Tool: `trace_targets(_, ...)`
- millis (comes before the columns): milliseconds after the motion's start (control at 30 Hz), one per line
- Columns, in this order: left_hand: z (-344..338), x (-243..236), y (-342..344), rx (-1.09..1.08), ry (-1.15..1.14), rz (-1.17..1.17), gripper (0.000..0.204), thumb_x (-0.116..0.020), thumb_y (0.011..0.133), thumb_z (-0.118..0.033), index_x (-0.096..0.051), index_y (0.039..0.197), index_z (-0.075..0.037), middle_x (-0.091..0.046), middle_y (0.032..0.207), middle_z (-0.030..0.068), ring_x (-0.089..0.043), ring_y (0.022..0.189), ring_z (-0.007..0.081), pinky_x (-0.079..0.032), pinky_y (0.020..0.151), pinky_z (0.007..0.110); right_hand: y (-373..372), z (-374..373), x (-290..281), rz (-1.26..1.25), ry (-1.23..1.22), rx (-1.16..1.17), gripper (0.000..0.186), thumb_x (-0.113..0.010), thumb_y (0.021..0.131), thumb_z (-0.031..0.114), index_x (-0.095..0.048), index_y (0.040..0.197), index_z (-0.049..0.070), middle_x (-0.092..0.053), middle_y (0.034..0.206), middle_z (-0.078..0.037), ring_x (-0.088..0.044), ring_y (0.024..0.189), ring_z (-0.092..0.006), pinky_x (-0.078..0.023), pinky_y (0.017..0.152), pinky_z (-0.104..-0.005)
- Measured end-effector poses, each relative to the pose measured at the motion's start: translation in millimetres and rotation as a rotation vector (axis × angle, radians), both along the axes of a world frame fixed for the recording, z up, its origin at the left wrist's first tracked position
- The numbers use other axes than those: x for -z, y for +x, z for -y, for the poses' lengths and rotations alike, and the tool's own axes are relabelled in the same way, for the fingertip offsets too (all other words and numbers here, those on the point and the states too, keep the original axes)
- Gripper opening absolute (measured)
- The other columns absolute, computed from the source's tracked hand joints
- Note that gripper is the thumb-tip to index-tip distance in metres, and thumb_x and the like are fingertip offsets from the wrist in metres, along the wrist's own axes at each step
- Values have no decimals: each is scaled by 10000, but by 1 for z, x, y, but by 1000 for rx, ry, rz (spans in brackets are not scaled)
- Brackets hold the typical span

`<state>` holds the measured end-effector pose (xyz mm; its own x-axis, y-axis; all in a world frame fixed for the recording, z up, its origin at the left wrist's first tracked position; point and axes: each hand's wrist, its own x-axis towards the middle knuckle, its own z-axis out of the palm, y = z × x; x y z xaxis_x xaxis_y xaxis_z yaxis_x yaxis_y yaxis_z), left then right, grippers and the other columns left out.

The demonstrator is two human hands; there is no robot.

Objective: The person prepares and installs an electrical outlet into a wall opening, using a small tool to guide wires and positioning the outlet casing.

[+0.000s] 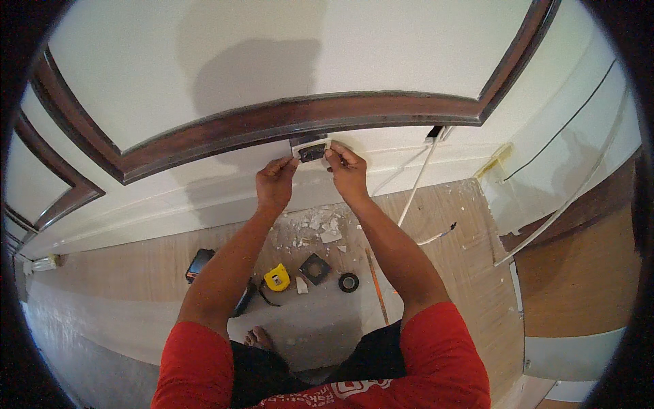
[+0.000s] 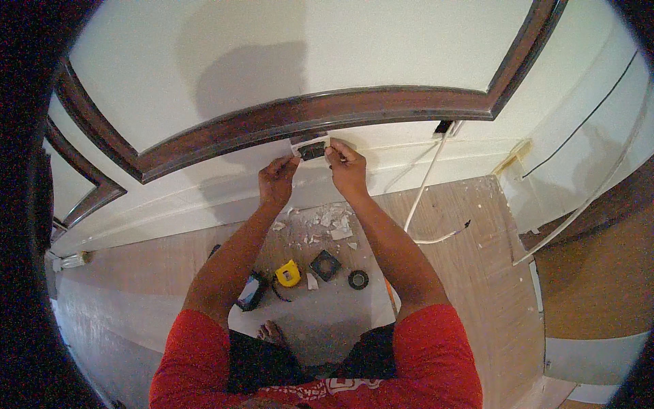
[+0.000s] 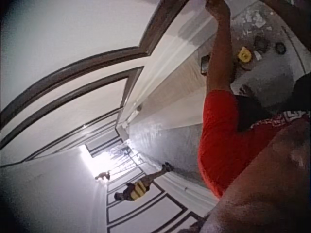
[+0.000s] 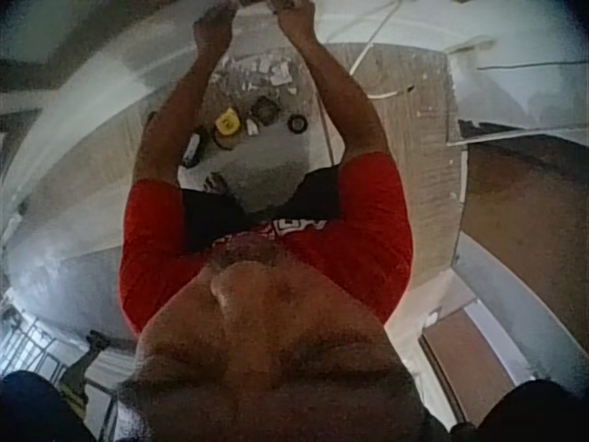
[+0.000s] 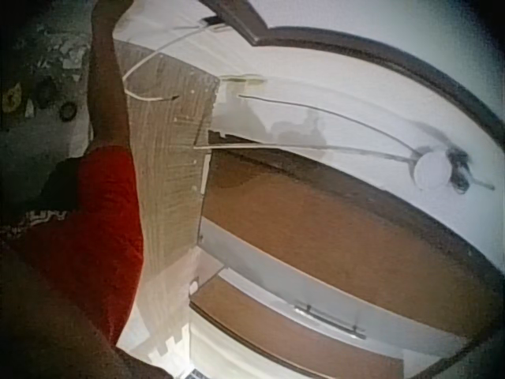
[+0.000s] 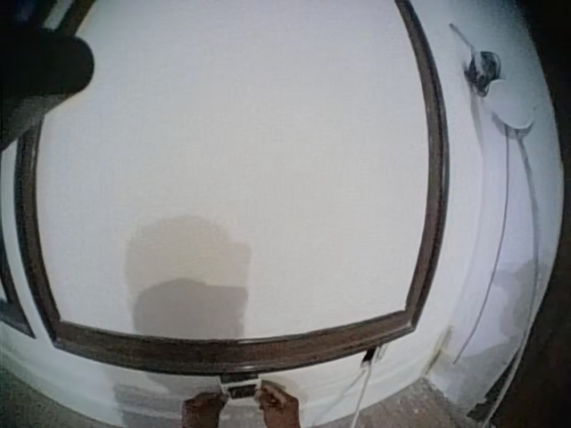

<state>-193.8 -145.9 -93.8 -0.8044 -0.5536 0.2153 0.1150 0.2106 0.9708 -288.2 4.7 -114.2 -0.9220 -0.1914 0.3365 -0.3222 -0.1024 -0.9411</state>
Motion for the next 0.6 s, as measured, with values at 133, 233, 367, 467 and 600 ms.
trace_targets(133, 22, 25, -9, -40, -6, -50, 253, -718, 895, -175, -710, 1047, 28, -712, 937, 86, -618, 848, 105, -493, 784, 259, 13, 14, -5, 21, -53, 4, 254, -682, 919, 144, -678, 1112, -21, -690, 946, -84, -646, 809, -123, -567, 693, -276)
trace_targets(233, 10, 16, -6, -69, -87, -16, 241, -726, 889, -174, -711, 1026, 25, -713, 911, 75, -620, 811, 113, -493, 771, 259, 12, 8, -5, 46, -59, -4, 255, -669, 925, 127, -662, 1121, -35, -688, 1002, -107, -667, 857, -152, -588, 722, -295)
trace_targets(367, 5, 11, -4, -28, -3, -46, 242, -741, 880, -186, -716, 1005, 19, -709, 886, 70, -614, 782, 121, -491, 753, 264, 8, 9, -3, 33, -157, -7, 190, -665, 911, 69, -662, 1076, -25, -682, 914, -73, -620, 725, -102, -517, 644, -251)
trace_targets(467, 8, 12, -2, -49, -114, -64, 255, -734, 889, -194, -714, 1015, 26, -704, 882, 63, -604, 786, 114, -492, 743, 273, 10, 11, -5, 16, -126, -1, 191, -664, 914, 76, -661, 1075, -26, -679, 941, -77, -626, 742, -107, -520, 644, -255)
trace_targets(600, 1, 9, -1, -16, -41, -136, 262, -720, 902, -194, -708, 1027, 36, -705, 919, 70, -609, 832, 116, -491, 765, 279, 5, 9, 4, 43, -83, 20, 174, -658, 920, 75, -665, 1064, -24, -677, 925, -72, -631, 749, -114, -522, 650, -256)
